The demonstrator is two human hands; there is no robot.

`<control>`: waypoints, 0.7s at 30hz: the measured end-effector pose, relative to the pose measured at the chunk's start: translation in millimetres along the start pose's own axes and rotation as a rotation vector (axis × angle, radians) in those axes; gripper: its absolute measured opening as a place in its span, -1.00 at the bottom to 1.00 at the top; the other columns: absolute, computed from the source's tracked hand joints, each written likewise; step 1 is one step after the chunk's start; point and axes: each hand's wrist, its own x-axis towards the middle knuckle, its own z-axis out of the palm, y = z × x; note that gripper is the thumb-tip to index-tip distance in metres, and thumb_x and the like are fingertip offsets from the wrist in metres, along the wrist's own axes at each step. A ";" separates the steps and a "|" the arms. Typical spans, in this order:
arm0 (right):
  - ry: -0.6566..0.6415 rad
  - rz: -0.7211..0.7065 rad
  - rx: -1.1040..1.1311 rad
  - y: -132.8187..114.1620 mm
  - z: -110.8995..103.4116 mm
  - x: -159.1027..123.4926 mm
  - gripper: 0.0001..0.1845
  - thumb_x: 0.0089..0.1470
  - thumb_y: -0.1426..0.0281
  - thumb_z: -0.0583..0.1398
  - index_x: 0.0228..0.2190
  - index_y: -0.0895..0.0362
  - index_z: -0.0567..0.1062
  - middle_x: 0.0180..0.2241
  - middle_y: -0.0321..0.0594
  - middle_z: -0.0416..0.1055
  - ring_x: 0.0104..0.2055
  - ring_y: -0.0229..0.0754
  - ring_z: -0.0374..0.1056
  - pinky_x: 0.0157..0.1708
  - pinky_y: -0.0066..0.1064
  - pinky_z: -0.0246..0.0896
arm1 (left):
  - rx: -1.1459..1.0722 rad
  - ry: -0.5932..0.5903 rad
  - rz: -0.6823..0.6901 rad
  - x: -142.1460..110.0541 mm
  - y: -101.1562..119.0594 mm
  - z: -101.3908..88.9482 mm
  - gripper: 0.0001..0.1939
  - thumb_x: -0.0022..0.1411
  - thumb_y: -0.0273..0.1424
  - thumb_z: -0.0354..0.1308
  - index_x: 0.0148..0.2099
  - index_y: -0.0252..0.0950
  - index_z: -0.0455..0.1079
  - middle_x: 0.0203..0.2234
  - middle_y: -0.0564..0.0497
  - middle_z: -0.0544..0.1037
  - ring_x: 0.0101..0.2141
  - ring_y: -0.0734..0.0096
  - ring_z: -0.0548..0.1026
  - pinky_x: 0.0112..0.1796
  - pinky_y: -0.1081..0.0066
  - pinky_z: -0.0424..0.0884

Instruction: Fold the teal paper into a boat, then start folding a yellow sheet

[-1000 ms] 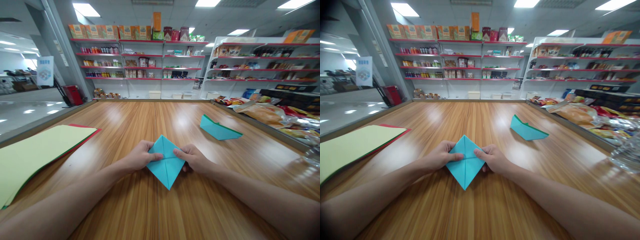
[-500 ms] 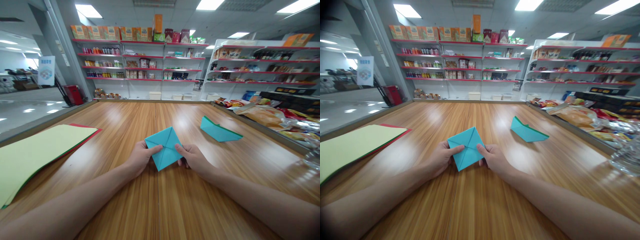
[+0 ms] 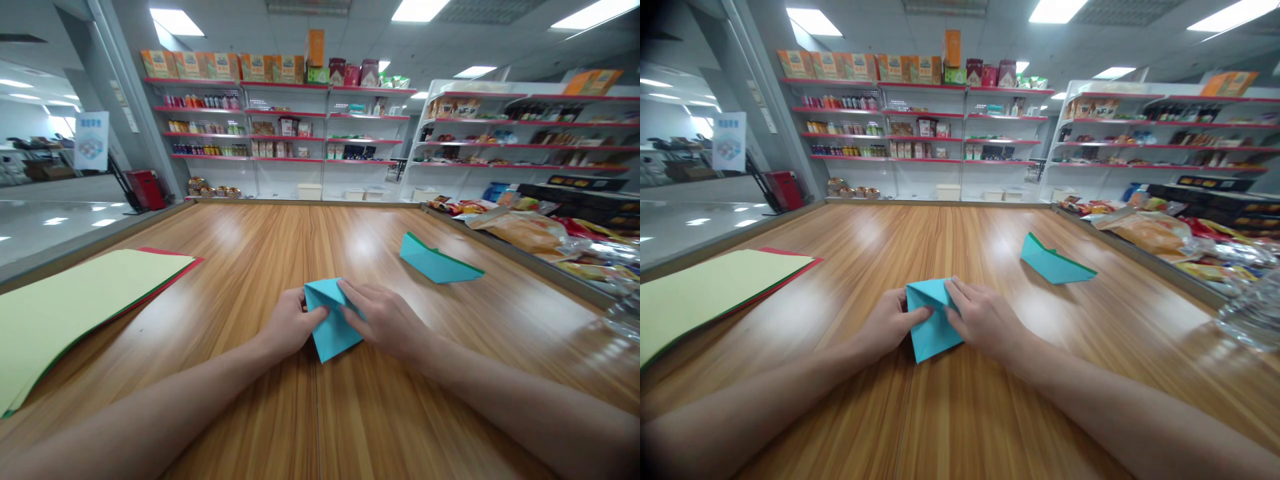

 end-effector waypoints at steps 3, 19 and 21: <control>0.034 -0.005 0.009 -1.0 -2.9 0.5 -0.53 0.15 0.52 0.02 0.10 0.32 0.28 -0.04 0.13 0.41 -0.13 0.03 0.44 -0.20 -0.17 0.42 | 0.059 -0.013 0.054 -4.2 2.1 5.3 -0.89 0.10 -0.41 0.12 -0.41 -0.37 0.36 -0.53 0.06 0.42 -0.49 0.46 0.35 -0.43 0.47 0.32; 0.087 0.088 0.212 -3.2 -5.1 -3.4 -0.65 0.15 0.60 -0.01 -0.09 0.18 0.43 -0.20 -0.10 0.50 -0.24 -0.13 0.46 -0.28 -0.37 0.40 | 0.221 -0.056 0.145 -11.3 6.5 10.4 -0.92 0.14 -0.47 0.05 -0.40 -0.32 0.33 -0.51 0.07 0.40 -0.45 0.44 0.35 -0.39 0.49 0.30; 0.113 0.072 0.180 -3.4 -5.5 -3.8 -0.62 0.14 0.61 -0.03 -0.08 0.19 0.43 -0.16 -0.07 0.49 -0.20 -0.11 0.47 -0.26 -0.34 0.42 | 0.250 -0.068 0.173 -11.3 7.6 10.3 -0.93 0.14 -0.48 0.04 -0.36 -0.31 0.34 -0.48 0.07 0.41 -0.43 0.43 0.36 -0.38 0.49 0.30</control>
